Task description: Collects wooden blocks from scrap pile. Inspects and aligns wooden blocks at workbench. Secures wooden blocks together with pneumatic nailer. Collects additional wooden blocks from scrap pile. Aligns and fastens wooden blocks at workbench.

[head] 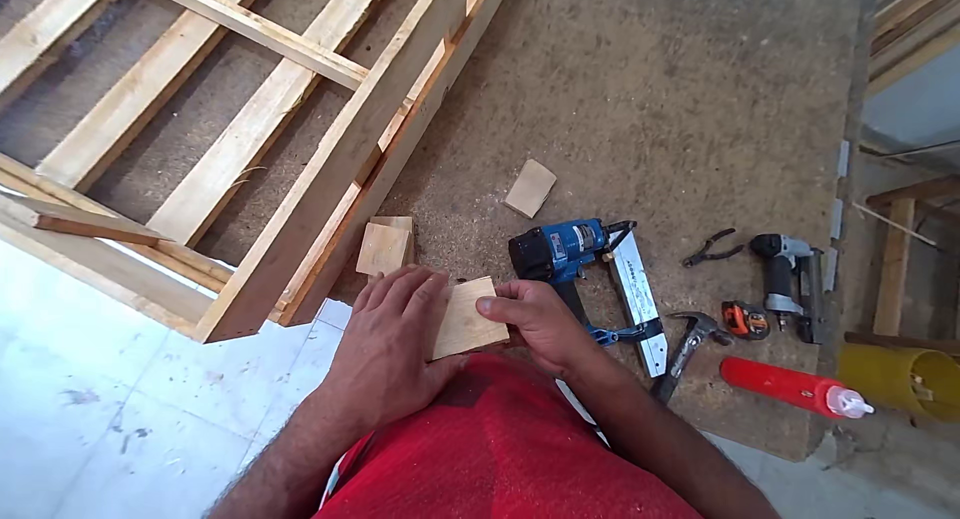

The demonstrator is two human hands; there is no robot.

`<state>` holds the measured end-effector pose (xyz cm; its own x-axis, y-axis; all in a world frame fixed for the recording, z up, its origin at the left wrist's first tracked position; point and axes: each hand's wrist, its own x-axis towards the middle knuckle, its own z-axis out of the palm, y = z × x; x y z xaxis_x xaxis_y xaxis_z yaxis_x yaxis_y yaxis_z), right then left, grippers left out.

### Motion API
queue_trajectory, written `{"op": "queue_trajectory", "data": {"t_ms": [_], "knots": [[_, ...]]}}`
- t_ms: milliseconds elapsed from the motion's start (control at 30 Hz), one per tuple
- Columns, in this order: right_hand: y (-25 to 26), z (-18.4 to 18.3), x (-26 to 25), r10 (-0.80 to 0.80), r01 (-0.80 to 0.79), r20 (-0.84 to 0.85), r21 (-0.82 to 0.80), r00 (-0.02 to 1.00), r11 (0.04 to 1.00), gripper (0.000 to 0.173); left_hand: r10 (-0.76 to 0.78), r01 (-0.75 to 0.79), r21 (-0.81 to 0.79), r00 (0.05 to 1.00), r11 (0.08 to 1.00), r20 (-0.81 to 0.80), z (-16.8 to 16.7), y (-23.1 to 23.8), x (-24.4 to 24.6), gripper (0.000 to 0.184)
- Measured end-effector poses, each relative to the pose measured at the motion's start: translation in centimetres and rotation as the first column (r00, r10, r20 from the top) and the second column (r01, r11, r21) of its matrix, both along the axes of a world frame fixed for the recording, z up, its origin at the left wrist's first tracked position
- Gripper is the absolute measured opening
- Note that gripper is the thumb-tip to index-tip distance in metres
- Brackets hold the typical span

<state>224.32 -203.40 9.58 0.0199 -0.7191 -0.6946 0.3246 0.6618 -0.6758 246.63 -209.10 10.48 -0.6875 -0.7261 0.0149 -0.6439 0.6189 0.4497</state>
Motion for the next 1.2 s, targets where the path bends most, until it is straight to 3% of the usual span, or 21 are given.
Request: {"op": "queue_trajectory", "data": {"t_ms": [133,367,500,633,767,867,933,1033,1100,1200], "knots": [[-0.1,-0.3,0.7,0.039,-0.040,-0.038,-0.018,0.998,0.999,0.032,0.005,-0.018,0.121,0.994,0.993,0.107,0.0,0.1,-0.9,0.091],[0.4,-0.8,0.6,0.051,-0.059,-0.067,-0.120,0.996,0.991,0.029,-0.004,0.000,0.083,0.999,0.997,0.043,-0.9,0.4,0.1,0.090],[0.4,-1.6,0.8,0.057,-0.067,-0.097,-0.102,0.994,0.992,0.030,0.024,-0.036,0.134,0.996,0.990,0.085,-1.8,0.5,-0.1,0.088],[0.1,-2.5,0.9,0.020,-0.025,-0.050,-0.092,0.999,0.995,0.034,0.102,-0.105,0.240,0.994,0.965,0.026,-3.6,0.1,-0.3,0.085],[-0.9,-3.5,0.0,0.079,-0.081,-0.024,-0.112,0.997,0.990,0.031,0.254,-0.204,0.514,0.967,0.833,-0.028,-6.1,-0.7,0.0,0.083],[-2.3,-4.7,-1.5,0.133,-0.158,-0.225,-0.096,0.965,0.983,0.034,0.406,-0.153,0.788,0.904,0.596,-0.132,-8.9,-0.8,0.6,0.081],[-3.9,-5.3,-3.4,0.139,-0.224,-0.509,-0.109,0.849,0.969,0.039,0.522,-0.056,0.897,0.829,0.439,-0.204,-10.4,-0.5,0.9,0.081],[-8.5,-6.5,-7.6,0.080,-0.316,-0.863,-0.094,0.498,0.944,0.050,0.638,-0.016,0.942,0.740,0.334,-0.213,-11.5,0.3,1.3,0.083],[-12.5,-9.3,-10.8,0.117,-0.350,-0.941,-0.001,0.317,0.937,0.072,0.677,-0.035,0.952,0.711,0.304,-0.190,-11.9,0.5,1.2,0.086],[-17.1,-14.3,-14.4,0.326,-0.430,-0.937,0.245,0.126,0.869,0.115,0.703,-0.054,0.959,0.692,0.279,-0.166,-11.7,0.4,1.0,0.088]]}}
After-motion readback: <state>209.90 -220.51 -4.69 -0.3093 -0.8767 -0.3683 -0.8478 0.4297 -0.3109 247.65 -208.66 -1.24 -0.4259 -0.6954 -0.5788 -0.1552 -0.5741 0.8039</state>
